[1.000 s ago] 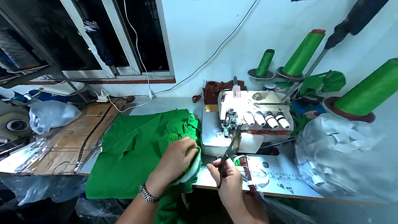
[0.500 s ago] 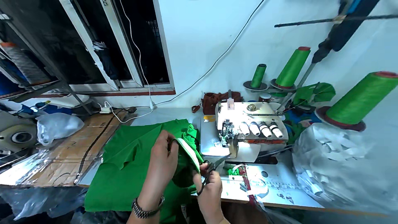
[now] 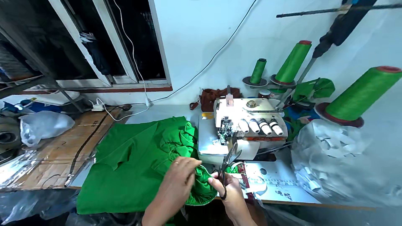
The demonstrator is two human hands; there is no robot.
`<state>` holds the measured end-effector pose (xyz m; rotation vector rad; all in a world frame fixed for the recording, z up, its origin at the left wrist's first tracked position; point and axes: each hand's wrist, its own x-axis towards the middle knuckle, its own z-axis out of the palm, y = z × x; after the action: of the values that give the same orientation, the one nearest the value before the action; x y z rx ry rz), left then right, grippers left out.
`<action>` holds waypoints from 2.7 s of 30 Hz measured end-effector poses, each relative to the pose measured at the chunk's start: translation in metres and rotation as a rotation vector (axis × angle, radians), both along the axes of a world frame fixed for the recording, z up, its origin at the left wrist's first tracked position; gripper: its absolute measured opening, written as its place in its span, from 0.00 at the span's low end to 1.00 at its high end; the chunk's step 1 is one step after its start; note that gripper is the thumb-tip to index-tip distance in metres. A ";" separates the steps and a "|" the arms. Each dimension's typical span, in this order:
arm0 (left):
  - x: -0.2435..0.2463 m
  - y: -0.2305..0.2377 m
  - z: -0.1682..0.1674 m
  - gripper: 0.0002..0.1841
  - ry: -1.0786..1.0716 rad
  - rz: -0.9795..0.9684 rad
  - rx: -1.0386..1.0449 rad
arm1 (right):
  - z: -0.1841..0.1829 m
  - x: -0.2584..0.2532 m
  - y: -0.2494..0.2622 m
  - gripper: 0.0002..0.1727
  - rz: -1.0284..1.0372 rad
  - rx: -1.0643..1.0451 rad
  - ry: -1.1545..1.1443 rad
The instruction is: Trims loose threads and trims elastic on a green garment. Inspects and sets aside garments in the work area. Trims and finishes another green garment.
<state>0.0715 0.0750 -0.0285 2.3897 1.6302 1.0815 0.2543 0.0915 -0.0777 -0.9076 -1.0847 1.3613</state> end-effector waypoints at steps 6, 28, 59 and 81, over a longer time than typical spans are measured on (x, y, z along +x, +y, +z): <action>-0.002 0.019 -0.021 0.12 -0.087 -0.224 -0.194 | -0.004 0.009 -0.002 0.06 0.052 0.168 -0.140; -0.013 0.022 -0.041 0.06 -0.599 -0.260 -0.648 | -0.032 0.012 -0.006 0.06 -0.050 0.170 -0.428; 0.012 -0.003 -0.034 0.08 -0.493 -0.125 -0.312 | -0.034 0.014 -0.019 0.14 -0.085 0.193 -0.489; 0.016 -0.026 -0.056 0.05 -0.176 -0.062 0.156 | -0.031 -0.007 -0.024 0.09 -0.276 0.210 -0.381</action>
<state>0.0871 0.0486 -0.0841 2.3391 1.4556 1.4104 0.2477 0.0677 -0.1086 -1.1395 -1.3056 0.8488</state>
